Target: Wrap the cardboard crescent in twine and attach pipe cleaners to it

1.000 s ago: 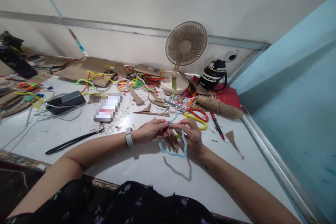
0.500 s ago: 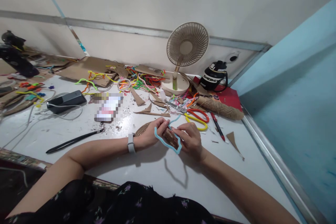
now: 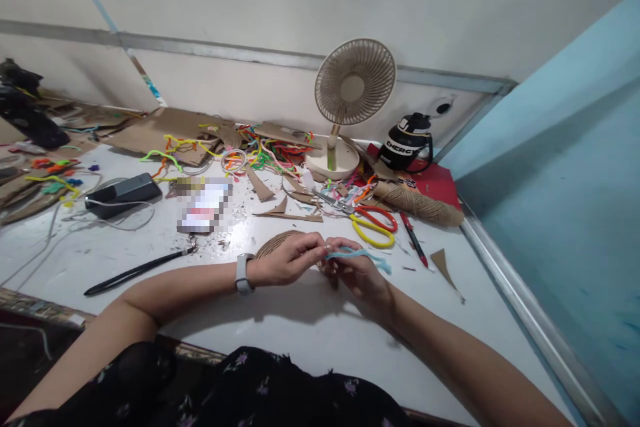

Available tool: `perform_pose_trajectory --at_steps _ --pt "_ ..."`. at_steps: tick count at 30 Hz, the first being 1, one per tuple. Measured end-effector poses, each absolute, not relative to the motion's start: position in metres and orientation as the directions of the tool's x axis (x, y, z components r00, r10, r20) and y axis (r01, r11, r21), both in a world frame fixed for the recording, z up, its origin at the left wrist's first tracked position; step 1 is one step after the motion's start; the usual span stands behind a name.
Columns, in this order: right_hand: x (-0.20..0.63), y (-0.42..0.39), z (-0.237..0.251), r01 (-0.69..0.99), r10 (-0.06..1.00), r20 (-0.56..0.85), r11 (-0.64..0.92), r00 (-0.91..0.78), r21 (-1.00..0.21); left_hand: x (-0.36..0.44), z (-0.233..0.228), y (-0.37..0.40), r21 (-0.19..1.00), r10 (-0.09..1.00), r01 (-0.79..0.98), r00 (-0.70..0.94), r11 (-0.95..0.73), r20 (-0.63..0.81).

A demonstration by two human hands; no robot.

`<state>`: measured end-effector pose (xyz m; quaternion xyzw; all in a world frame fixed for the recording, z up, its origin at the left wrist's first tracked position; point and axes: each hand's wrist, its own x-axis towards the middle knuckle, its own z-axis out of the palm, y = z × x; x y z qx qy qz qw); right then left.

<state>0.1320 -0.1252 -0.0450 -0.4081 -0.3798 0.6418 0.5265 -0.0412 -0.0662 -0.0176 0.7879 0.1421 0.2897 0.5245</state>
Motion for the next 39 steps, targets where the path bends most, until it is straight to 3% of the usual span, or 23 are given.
perform_pose_trajectory --at_steps 5,10,13,17,19,24,29,32,39 --pt "0.140 -0.119 -0.041 -0.369 0.969 -0.136 -0.205 -0.205 -0.906 -0.044 -0.010 -0.054 0.806 0.285 -0.066 0.915 -0.588 0.284" --pt "0.143 -0.117 -0.049 -0.276 0.976 -0.126 -0.173 -0.178 -0.946 -0.044 -0.005 -0.044 0.745 0.172 -0.045 0.962 -0.665 0.211" --pt "0.149 -0.115 -0.047 -0.113 0.990 -0.081 -0.094 -0.113 -0.989 -0.044 -0.005 -0.042 0.783 0.209 -0.002 0.963 -0.622 0.168" --pt "0.158 -0.109 -0.041 -0.025 0.995 0.087 0.088 0.045 -0.996 -0.044 -0.007 -0.042 0.909 0.398 0.050 0.908 -0.414 0.132" --pt "0.160 -0.107 -0.039 0.006 0.988 0.139 0.139 0.063 -0.990 -0.044 -0.008 -0.042 0.928 0.442 0.028 0.884 -0.372 0.150" --pt "0.156 -0.108 -0.035 0.021 0.983 0.165 0.164 0.080 -0.986 -0.043 -0.014 -0.045 0.963 0.399 0.008 0.911 -0.270 0.104" --pt "0.151 -0.112 -0.033 -0.107 0.999 0.027 0.032 0.044 -0.994 -0.042 -0.018 -0.047 0.994 0.326 0.008 0.945 -0.111 0.029" --pt "0.151 -0.113 -0.037 -0.097 0.998 -0.029 -0.023 0.053 -0.995 -0.042 -0.019 -0.047 0.996 0.262 -0.024 0.964 -0.091 0.047" --pt "0.148 -0.114 -0.033 -0.151 0.997 -0.034 -0.024 0.064 -0.988 -0.041 -0.022 -0.048 0.993 0.286 -0.044 0.955 -0.113 0.075"
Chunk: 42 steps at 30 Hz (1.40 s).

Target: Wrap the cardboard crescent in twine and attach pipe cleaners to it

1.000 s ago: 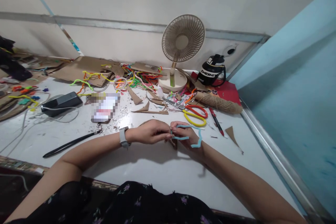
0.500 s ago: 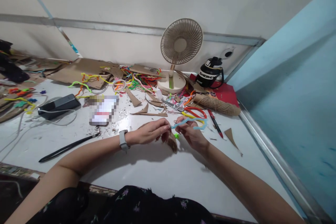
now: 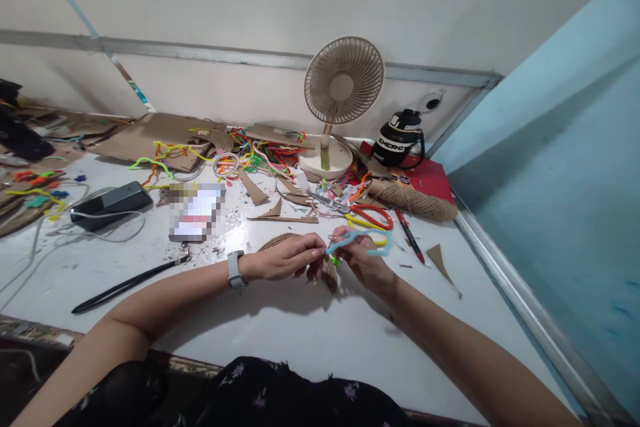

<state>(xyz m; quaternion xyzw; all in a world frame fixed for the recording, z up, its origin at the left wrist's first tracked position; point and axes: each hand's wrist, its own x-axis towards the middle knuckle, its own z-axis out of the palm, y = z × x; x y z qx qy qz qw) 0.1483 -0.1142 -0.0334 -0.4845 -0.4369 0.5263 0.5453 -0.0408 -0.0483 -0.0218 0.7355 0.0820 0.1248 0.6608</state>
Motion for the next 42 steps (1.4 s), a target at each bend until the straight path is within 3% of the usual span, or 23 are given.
perform_pose_trajectory --at_steps 7,12,17,20,25,31,35,39,42 --pt "0.145 -0.116 -0.039 -0.259 0.991 -0.102 -0.122 -0.090 -0.958 -0.040 -0.026 -0.051 0.989 0.365 -0.068 0.924 -0.132 0.112" --pt "0.145 -0.117 -0.048 -0.388 0.986 -0.157 -0.167 -0.057 -0.907 -0.039 -0.033 -0.052 0.974 0.489 -0.056 0.858 -0.217 0.158" --pt "0.142 -0.118 -0.042 -0.444 0.977 -0.188 -0.213 -0.099 -0.871 -0.035 -0.038 -0.054 0.964 0.529 -0.092 0.821 -0.250 0.216" --pt "0.144 -0.117 -0.038 -0.366 0.982 -0.148 -0.181 -0.116 -0.913 -0.035 -0.036 -0.056 0.960 0.525 -0.098 0.820 -0.261 0.226" --pt "0.155 -0.112 -0.039 -0.052 0.995 0.016 0.011 -0.097 -0.999 -0.037 -0.031 -0.056 0.964 0.459 -0.131 0.859 -0.233 0.228" --pt "0.159 -0.113 -0.038 0.141 0.983 0.144 0.160 -0.117 -0.977 -0.039 -0.026 -0.051 0.982 0.372 -0.154 0.909 -0.113 0.185" --pt "0.155 -0.117 -0.039 0.268 0.982 0.184 0.186 -0.034 -0.945 -0.039 -0.027 -0.050 0.989 0.404 -0.129 0.903 -0.074 0.148" --pt "0.151 -0.123 -0.039 0.316 0.973 0.230 0.221 -0.007 -0.923 -0.037 -0.035 -0.052 0.990 0.471 -0.120 0.871 -0.074 0.140" --pt "0.148 -0.125 -0.037 0.231 0.977 0.212 0.210 -0.017 -0.950 -0.036 -0.036 -0.049 0.989 0.463 -0.141 0.875 -0.039 0.143"
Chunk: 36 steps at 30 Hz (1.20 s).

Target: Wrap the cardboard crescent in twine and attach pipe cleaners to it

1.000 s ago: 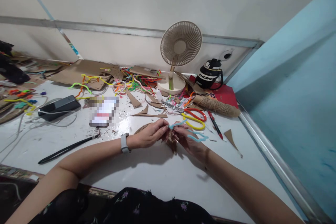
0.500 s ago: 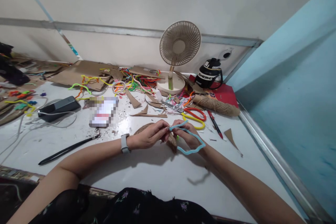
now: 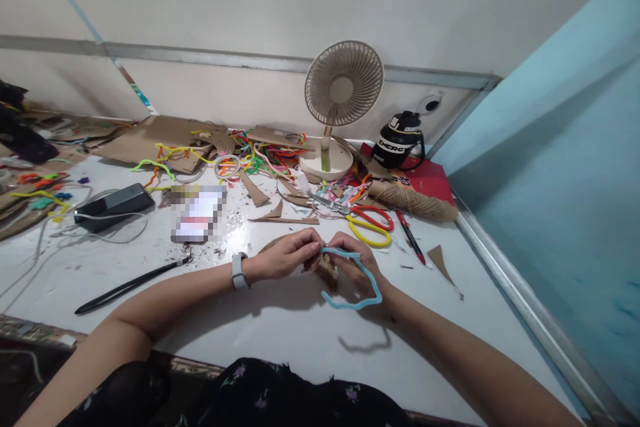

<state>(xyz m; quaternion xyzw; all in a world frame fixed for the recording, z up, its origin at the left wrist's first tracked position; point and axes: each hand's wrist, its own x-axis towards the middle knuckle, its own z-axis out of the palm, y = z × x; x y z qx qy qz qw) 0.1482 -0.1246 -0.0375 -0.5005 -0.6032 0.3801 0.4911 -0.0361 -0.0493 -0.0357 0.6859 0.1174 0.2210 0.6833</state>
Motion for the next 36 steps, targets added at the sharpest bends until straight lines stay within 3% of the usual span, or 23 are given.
perform_pose_trajectory --at_steps 4,8,10,12,15,18,23,29,34,36 --pt "0.148 -0.119 -0.040 -0.016 0.999 0.032 0.032 -0.030 -0.999 -0.040 -0.029 -0.046 0.995 0.352 -0.100 0.931 -0.015 0.099" --pt "0.153 -0.109 -0.036 -0.213 0.998 -0.055 -0.047 0.033 -0.976 -0.043 -0.022 -0.047 0.990 0.179 -0.032 0.982 -0.134 0.056" --pt "0.157 -0.107 -0.030 -0.255 0.998 -0.063 -0.056 0.020 -0.965 -0.043 -0.021 -0.047 0.989 0.169 -0.030 0.984 -0.148 0.055" --pt "0.159 -0.107 -0.024 -0.265 0.997 -0.063 -0.075 -0.052 -0.961 -0.043 -0.020 -0.046 0.994 0.231 -0.044 0.971 -0.104 0.067" --pt "0.160 -0.112 -0.020 -0.211 0.968 -0.131 -0.176 -0.213 -0.961 -0.042 -0.018 -0.045 0.997 0.334 -0.055 0.940 -0.062 0.073" --pt "0.156 -0.115 -0.022 -0.131 0.946 -0.195 -0.234 -0.260 -0.963 -0.042 -0.017 -0.044 0.997 0.351 -0.054 0.934 -0.054 0.070" --pt "0.149 -0.114 -0.023 -0.036 0.967 -0.176 -0.185 -0.186 -0.982 -0.044 -0.015 -0.045 0.995 0.252 -0.004 0.967 -0.101 0.029" --pt "0.149 -0.115 -0.017 0.136 0.972 -0.149 -0.126 -0.179 -0.983 -0.043 -0.010 -0.041 0.943 0.158 0.033 0.987 -0.331 0.021" --pt "0.157 -0.114 -0.006 0.210 0.990 -0.097 -0.074 -0.105 -0.975 -0.039 -0.018 -0.045 0.983 0.330 0.060 0.944 -0.171 0.000" --pt "0.158 -0.114 -0.002 0.226 0.991 -0.086 -0.061 -0.101 -0.972 -0.037 -0.020 -0.046 0.988 0.346 0.076 0.938 -0.135 -0.025"
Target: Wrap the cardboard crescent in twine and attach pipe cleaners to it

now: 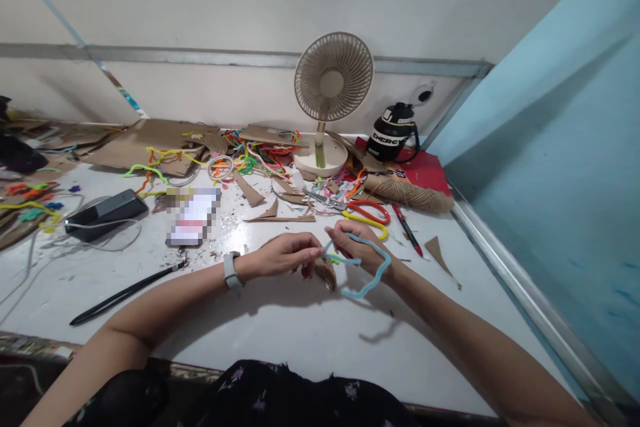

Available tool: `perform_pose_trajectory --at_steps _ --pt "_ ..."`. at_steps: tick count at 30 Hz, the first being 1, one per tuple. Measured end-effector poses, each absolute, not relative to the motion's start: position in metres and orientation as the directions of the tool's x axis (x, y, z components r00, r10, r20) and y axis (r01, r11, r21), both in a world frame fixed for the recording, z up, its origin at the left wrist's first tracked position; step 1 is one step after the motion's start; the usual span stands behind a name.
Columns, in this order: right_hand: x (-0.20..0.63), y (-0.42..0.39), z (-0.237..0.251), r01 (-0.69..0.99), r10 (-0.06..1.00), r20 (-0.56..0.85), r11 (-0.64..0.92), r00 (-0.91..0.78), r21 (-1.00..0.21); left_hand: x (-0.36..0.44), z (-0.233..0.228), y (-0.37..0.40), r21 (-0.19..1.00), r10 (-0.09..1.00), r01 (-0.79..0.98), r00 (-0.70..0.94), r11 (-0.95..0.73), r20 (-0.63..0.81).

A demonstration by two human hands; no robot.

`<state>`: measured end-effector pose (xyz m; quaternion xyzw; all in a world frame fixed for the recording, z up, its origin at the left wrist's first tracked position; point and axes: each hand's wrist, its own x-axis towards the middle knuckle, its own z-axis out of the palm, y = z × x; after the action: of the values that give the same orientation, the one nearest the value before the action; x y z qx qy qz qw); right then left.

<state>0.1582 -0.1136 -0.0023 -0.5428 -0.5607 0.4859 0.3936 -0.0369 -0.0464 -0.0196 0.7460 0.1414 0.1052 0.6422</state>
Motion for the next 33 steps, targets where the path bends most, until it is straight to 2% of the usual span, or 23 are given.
perform_pose_trajectory --at_steps 5,11,14,18,22,26,28,30,32,33 --pt "0.154 -0.115 -0.005 0.219 0.986 -0.122 -0.096 -0.110 -0.971 -0.035 -0.022 -0.048 0.987 0.325 0.080 0.945 -0.143 -0.029" --pt "0.153 -0.115 -0.012 0.177 0.987 -0.112 -0.091 -0.112 -0.980 -0.035 -0.031 -0.049 0.996 0.314 0.065 0.949 -0.057 -0.044" --pt "0.157 -0.115 -0.013 0.137 0.980 -0.153 -0.135 -0.129 -0.981 -0.034 -0.032 -0.050 0.999 0.367 0.048 0.929 -0.011 -0.041" --pt "0.160 -0.114 -0.014 0.079 0.941 -0.243 -0.230 -0.234 -0.970 -0.033 -0.031 -0.049 1.000 0.470 0.020 0.882 0.023 -0.029" --pt "0.154 -0.113 -0.017 0.005 0.951 -0.237 -0.241 -0.199 -0.971 -0.034 -0.031 -0.048 0.998 0.503 -0.033 0.864 0.045 0.006" --pt "0.146 -0.116 -0.024 -0.046 0.965 -0.200 -0.211 -0.167 -0.976 -0.033 -0.032 -0.052 0.992 0.591 -0.105 0.806 0.064 0.047" --pt "0.144 -0.119 -0.026 -0.001 0.972 -0.179 -0.181 -0.155 -0.983 -0.032 -0.033 -0.053 0.991 0.630 -0.111 0.776 0.072 0.041" --pt "0.145 -0.120 -0.025 0.118 0.982 -0.124 -0.107 -0.146 -0.987 -0.031 -0.034 -0.053 0.991 0.641 -0.092 0.767 0.093 0.011" --pt "0.148 -0.120 -0.023 0.324 0.993 0.014 0.053 -0.121 -0.945 -0.030 -0.035 -0.052 0.992 0.624 -0.055 0.781 0.117 -0.030" --pt "0.150 -0.120 -0.021 0.440 0.986 0.111 0.156 -0.128 -0.884 -0.030 -0.035 -0.051 0.992 0.609 -0.034 0.792 0.122 -0.048"
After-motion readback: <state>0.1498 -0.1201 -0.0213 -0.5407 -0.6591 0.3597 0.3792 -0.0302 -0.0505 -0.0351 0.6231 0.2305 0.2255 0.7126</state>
